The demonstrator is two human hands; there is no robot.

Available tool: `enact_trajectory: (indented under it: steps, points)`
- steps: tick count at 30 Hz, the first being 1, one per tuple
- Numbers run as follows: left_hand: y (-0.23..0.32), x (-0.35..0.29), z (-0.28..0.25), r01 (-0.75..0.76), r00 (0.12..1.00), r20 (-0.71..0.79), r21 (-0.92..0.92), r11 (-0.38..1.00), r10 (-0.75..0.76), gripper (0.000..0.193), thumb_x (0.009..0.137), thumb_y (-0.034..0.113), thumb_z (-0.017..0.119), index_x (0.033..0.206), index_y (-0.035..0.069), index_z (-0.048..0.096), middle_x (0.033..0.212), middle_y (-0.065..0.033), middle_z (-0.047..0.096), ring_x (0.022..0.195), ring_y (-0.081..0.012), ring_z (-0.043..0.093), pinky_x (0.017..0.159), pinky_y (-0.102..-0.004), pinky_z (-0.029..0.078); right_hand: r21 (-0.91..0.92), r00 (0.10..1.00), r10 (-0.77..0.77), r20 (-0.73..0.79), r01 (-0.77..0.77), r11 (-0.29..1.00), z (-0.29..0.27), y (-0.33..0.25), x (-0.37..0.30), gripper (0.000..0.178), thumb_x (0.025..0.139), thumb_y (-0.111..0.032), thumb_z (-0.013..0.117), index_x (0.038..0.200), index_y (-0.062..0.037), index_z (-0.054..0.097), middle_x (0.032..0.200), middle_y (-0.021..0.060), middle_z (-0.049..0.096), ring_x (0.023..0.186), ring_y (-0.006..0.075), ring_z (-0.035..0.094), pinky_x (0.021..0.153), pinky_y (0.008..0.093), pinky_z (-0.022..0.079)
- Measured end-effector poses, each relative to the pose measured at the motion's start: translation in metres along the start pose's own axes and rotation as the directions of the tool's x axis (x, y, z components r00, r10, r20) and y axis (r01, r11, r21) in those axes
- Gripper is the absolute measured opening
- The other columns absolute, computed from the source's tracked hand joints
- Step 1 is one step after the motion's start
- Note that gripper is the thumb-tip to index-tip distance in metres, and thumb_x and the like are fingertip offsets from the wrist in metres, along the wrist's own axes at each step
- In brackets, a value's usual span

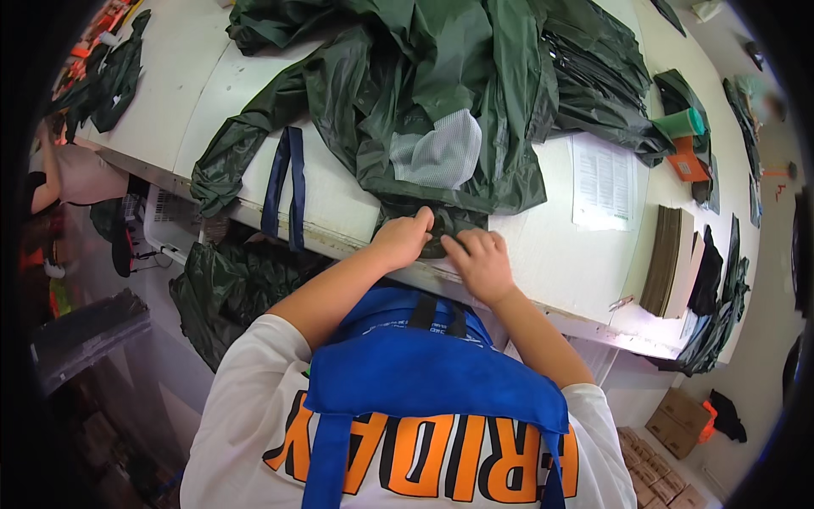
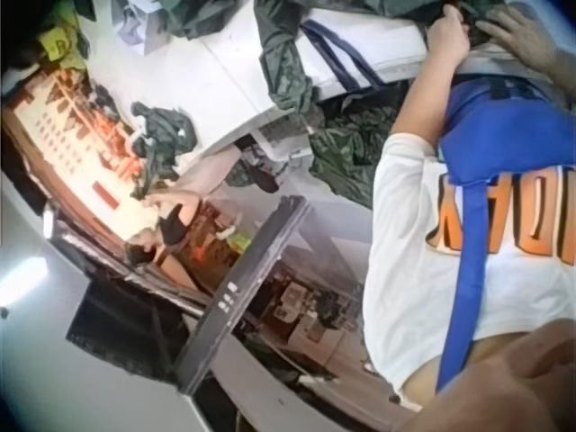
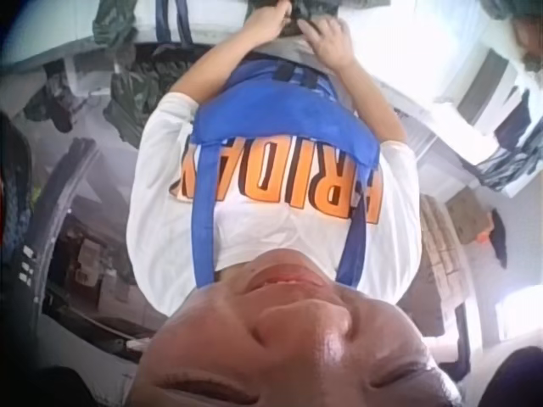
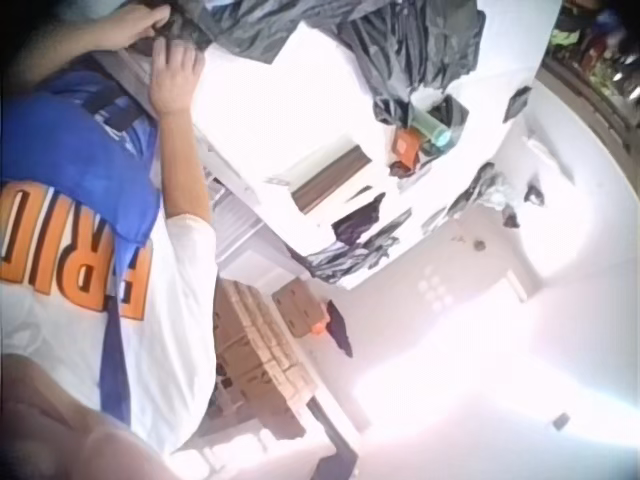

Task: The person folds a large green tarp on a white table. They smooth the fabric, fold it in half multiple times, and then roll it into a compact bundle. The person places the folded tarp into a dark green storage bag and sets it aside.

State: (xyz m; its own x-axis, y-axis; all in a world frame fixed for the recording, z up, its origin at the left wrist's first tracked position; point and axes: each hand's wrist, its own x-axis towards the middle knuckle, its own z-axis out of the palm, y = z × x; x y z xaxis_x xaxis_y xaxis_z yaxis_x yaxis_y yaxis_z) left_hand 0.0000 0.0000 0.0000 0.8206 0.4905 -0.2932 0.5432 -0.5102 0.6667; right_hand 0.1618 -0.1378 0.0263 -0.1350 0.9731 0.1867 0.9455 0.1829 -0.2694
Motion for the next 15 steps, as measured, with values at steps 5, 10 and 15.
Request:
enact_trajectory:
  steps: [5,10,15]
  points:
    - [0.011,0.018,-0.010,0.087,0.996,-0.018,0.260,0.962,-0.085,0.022,0.084,0.023,0.064,0.087,0.007,0.050,0.082,-0.0167,0.064,0.084,-0.0354,0.062,0.070,-0.0479,0.045,0.173,0.978,-0.196,-0.070,0.205,0.963,0.017,0.040,0.022,0.023,0.075,-0.014,0.064,0.097,-0.0071,0.064,0.094,0.0041,0.061,0.090,0.0240,0.057,0.080,0.0353,0.046]
    - [0.017,-0.005,0.000,-0.298,0.843,-0.272,0.480,0.825,0.463,0.017,0.078,0.021,0.065,0.091,0.010,0.059,0.090,-0.0074,0.060,0.093,-0.0273,0.057,0.081,-0.0414,0.043,0.532,0.992,0.042,0.122,-0.101,0.841,0.022,0.054,0.025,0.021,0.080,-0.011,0.068,0.099,-0.0049,0.062,0.089,0.0130,0.065,0.085,0.0320,0.063,0.077,0.0399,0.050]
    - [-0.001,0.038,-0.016,-0.233,0.969,-0.066,0.077,0.969,0.238,0.013,0.086,0.017,0.060,0.094,0.009,0.054,0.082,-0.0135,0.064,0.082,-0.0355,0.062,0.070,-0.0439,0.047,0.528,0.966,0.257,0.031,-0.234,0.816,0.012,0.063,0.038,0.044,0.076,-0.015,0.073,0.114,-0.0047,0.054,0.101,0.0151,0.061,0.098,0.0340,0.058,0.085,0.0402,0.048]
